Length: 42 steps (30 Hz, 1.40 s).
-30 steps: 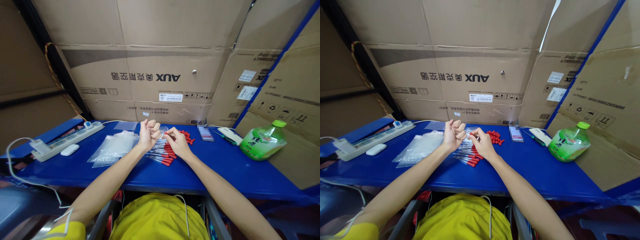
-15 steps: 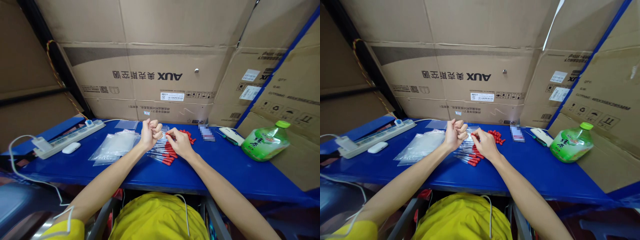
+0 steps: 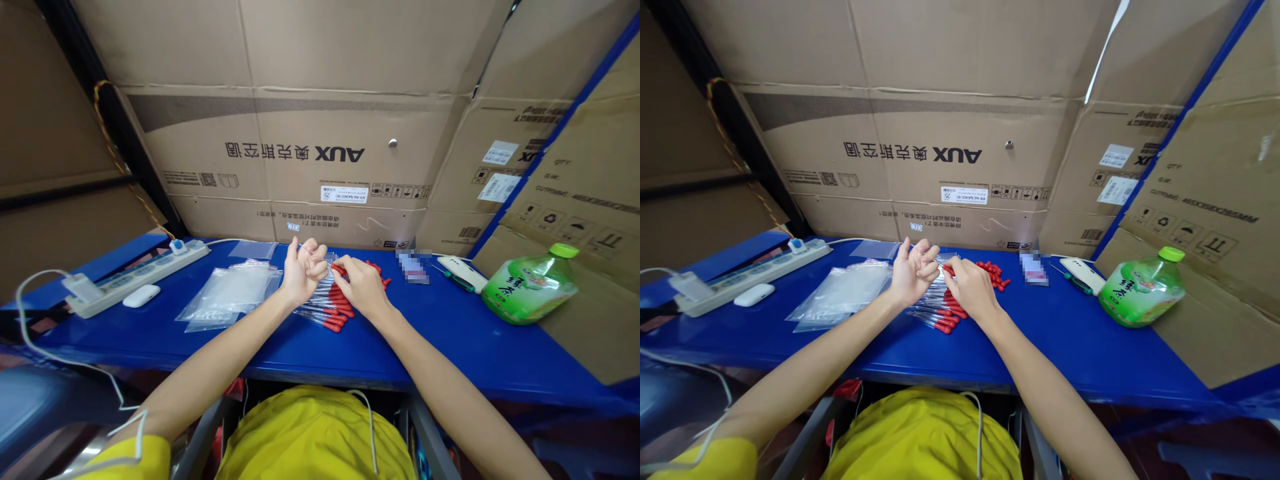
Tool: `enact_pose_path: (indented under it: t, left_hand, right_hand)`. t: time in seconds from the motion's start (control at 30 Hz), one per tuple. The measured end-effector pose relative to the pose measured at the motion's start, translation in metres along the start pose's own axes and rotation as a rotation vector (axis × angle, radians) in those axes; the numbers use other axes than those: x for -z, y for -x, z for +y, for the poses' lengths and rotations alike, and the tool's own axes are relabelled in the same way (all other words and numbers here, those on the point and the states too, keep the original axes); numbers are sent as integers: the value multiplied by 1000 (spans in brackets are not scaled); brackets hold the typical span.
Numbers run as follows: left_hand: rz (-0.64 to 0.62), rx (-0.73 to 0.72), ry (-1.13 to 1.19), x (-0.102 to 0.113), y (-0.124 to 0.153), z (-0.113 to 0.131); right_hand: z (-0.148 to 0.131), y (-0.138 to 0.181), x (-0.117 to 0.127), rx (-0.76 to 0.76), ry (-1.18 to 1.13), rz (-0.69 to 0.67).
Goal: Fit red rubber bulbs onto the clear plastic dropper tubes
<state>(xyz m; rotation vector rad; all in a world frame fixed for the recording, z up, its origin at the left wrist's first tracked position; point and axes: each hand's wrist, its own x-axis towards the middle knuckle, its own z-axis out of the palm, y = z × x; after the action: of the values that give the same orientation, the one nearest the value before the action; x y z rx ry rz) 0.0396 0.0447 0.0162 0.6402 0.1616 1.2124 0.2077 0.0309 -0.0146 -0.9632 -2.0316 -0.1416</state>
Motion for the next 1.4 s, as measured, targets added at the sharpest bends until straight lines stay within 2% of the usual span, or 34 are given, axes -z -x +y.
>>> enact_pose_path:
  t: [0.1, 0.2, 0.3, 0.53, 0.93, 1.4]
  left_hand:
    - [21, -3, 56, 0, 0, 7]
    - [29, -26, 85, 1, 1, 14]
    - [45, -5, 88, 0, 1, 16]
    - [11, 57, 62, -1, 2, 16]
    - [57, 105, 76, -5, 3, 15]
    - [32, 103, 55, -5, 4, 13]
  right_hand:
    - [1, -1, 0, -97, -180, -17]
    - [2, -2, 3, -149, -273, -121]
    - [3, -2, 6, -149, -321, -194]
    - [4, -1, 6, -114, -457, -226]
    - [-2, -1, 9, 62, -286, -200]
    - [-1, -1, 11, 59, -283, -191]
